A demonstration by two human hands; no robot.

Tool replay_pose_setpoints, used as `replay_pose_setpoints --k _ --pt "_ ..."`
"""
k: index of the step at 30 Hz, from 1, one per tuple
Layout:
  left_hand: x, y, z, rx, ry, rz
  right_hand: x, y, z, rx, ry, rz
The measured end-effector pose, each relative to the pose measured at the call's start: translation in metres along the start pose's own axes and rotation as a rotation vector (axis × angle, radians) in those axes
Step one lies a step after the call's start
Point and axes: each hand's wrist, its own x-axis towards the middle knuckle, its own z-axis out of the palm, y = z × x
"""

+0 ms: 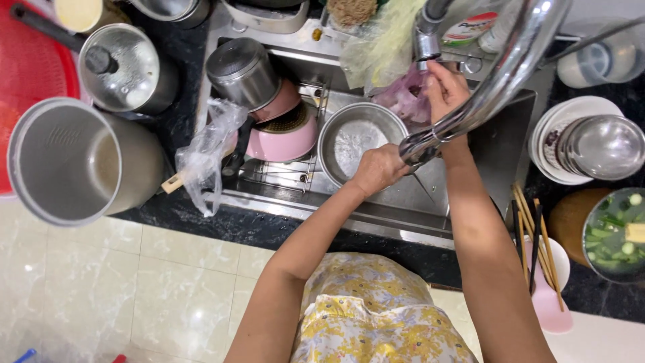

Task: Washing various dishes, pots, and utensils in a kitchen sink.

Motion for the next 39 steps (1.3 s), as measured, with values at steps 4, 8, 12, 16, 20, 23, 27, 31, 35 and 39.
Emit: replay_pose_setpoints --k 4,8,12,16,20,23,27,31,35,39 --pt "0.009 0.002 -0.011 0.065 -0.211 0.079 0.002 -0.004 -0.01 -0.019 0.03 -0.042" --pt "0.02 -0.001 -0.018 -0.129 0.017 0.132 0.009 0.004 -0.018 -0.048 -0.032 -0.099" --pt "0.03 -0.001 -0.029 -0.201 0.004 0.083 0.024 0.026 -0.018 -0.052 -0.088 -0.13" --pt "0.029 -0.006 -0.035 -0.089 -0.061 0.08 0.051 0.019 -0.015 -0.092 -0.052 -0.067" --pt "0.025 -0.003 -0.064 -0.081 -0.058 0.054 0.043 0.007 -0.022 -0.174 -0.054 -0.006" --pt "0.024 -0.014 -0.089 -0.121 0.1 0.106 -0.001 0.033 -0.012 -0.108 -0.124 0.01" --pt "0.013 -0.028 -0.121 -0.131 0.167 -0.028 -0.12 0.029 0.032 -0.552 -0.708 0.386" --pt "0.002 -0.03 -0.137 -0.128 0.248 -0.067 -0.198 0.11 0.066 -0.605 -0.787 0.324" --pt "-0.006 -0.03 -0.149 -0.081 0.258 -0.071 -0.19 0.106 0.073 -0.713 -0.796 0.346" --pt "-0.023 -0.044 -0.158 -0.059 0.329 -0.065 -0.157 0.077 0.064 -0.628 -0.782 0.375"
